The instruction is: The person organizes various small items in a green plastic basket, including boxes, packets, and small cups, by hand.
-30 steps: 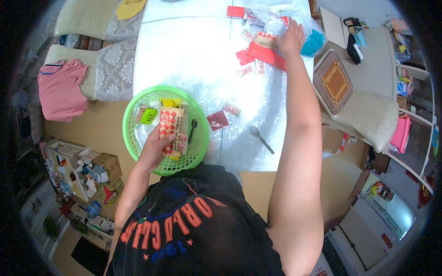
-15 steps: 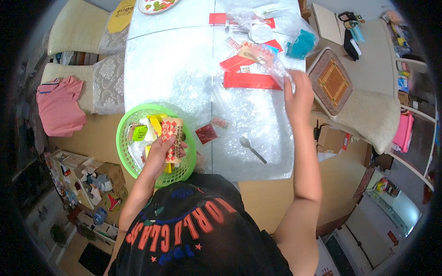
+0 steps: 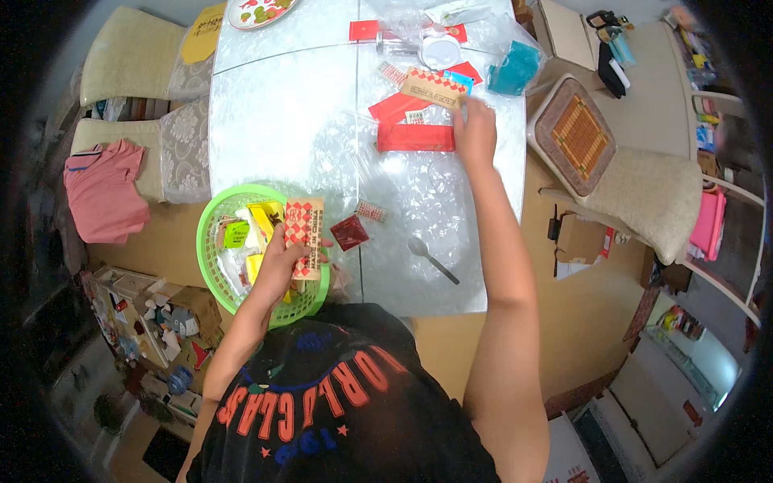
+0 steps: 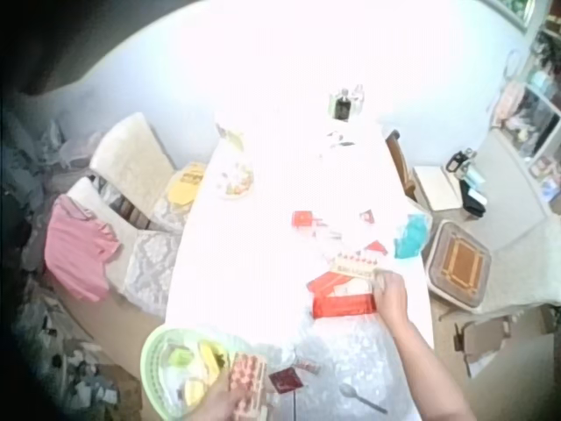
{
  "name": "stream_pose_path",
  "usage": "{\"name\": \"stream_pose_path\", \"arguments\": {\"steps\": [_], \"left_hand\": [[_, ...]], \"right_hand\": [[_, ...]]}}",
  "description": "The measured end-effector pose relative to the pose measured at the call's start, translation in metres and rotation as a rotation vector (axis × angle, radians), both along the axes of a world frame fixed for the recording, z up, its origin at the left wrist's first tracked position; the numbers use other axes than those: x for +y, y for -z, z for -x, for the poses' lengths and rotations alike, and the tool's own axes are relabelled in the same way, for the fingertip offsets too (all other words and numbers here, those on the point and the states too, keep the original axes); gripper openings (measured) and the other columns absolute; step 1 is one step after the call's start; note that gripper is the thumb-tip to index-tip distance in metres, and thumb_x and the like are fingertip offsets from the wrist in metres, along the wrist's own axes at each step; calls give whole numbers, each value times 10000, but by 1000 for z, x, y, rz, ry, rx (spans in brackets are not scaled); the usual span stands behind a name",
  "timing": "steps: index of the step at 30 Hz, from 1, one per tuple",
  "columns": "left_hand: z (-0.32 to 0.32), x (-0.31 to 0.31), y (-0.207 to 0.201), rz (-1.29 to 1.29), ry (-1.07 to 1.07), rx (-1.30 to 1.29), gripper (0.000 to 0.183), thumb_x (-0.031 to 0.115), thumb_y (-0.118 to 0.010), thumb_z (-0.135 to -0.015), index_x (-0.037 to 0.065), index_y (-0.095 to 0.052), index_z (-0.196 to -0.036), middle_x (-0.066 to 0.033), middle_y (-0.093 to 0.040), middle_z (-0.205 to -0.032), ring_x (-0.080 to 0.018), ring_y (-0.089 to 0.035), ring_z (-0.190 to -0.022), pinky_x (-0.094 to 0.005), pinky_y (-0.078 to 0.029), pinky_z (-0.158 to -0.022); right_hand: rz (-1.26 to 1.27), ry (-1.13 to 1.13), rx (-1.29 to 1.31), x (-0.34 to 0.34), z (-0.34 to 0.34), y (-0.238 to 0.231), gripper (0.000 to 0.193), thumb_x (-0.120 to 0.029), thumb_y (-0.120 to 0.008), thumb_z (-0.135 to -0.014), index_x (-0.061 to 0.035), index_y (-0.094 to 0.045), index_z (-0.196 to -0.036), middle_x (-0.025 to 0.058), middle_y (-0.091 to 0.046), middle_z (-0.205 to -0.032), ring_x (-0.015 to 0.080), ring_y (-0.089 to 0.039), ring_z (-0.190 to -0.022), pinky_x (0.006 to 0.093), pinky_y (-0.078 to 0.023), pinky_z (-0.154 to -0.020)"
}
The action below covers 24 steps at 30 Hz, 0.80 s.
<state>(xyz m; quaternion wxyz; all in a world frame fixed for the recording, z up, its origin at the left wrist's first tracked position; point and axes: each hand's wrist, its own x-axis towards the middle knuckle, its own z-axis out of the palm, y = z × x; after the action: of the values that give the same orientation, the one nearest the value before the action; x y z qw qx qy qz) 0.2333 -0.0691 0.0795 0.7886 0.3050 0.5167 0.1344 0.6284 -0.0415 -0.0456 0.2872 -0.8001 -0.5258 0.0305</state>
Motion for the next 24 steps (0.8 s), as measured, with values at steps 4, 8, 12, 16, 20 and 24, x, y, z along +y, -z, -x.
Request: {"name": "stream_pose_path", "arguments": {"steps": [4, 8, 12, 16, 20, 24], "left_hand": [[-3, 1, 4, -158, 38, -24, 493, -29, -520, -911, -2, -380, -1384, -132, -674, -1142, -224, -702, -954, -300, -551, -802], [-10, 4, -8, -163, 100, 24, 430, -2, -614, -918, -44, -491, -1328, -129, -673, -1171, -202, -707, -936, -287, -555, -803], [-7, -1, -5, -183, 18, 65, 447, -41, -634, -889, -49, -500, -1315, -122, -693, -1120, -189, -709, -915, -285, -562, -785], [-7, 0, -8, -115, 161, 51, 350, 16, -600, -935, -42, -529, -1273, -138, -698, -1097, -189, -703, -927, -308, -570, -785], [-17, -5, -7, -68, 35, -61, 306, 151, -519, -1014, -52, -551, -1241, -130, -714, -1034, -179, -705, -920, -286, -568, -731], [-29, 6, -39, 256, -168, -247, 333, 224, -494, -1029, -41, -612, -1192, -132, -715, -1030, -182, -708, -866, -279, -560, -661]], "right_hand": [[29, -8, -117, 44, -7, 19, 311, -152, -710, -821, -75, -655, -1117, 155, -625, -1076, 367, -535, -1069, 452, -436, -928], [44, -15, -106, 33, 10, 25, 219, -135, -716, -792, -75, -649, -992, 104, -615, -1007, 350, -531, -1011, 481, -428, -868], [-208, -164, 252, -20, 63, -22, 145, 10, -692, -792, -52, -633, -910, 94, -616, -936, 308, -558, -903, 403, -452, -816], [-231, -153, 344, -84, 127, -86, 204, 44, -641, -855, -19, -679, -1045, 138, -655, -1098, 311, -606, -1043, 380, -482, -901], [-272, -618, 197, -118, 164, -111, 473, 120, -661, -684, -93, -706, -1104, 69, -644, -1184, 274, -576, -1010, 344, -524, -781], [-226, -663, 202, -125, 163, -104, 467, -20, -716, -732, -156, -708, -1179, 19, -631, -1234, 251, -571, -1048, 370, -490, -869]]}}
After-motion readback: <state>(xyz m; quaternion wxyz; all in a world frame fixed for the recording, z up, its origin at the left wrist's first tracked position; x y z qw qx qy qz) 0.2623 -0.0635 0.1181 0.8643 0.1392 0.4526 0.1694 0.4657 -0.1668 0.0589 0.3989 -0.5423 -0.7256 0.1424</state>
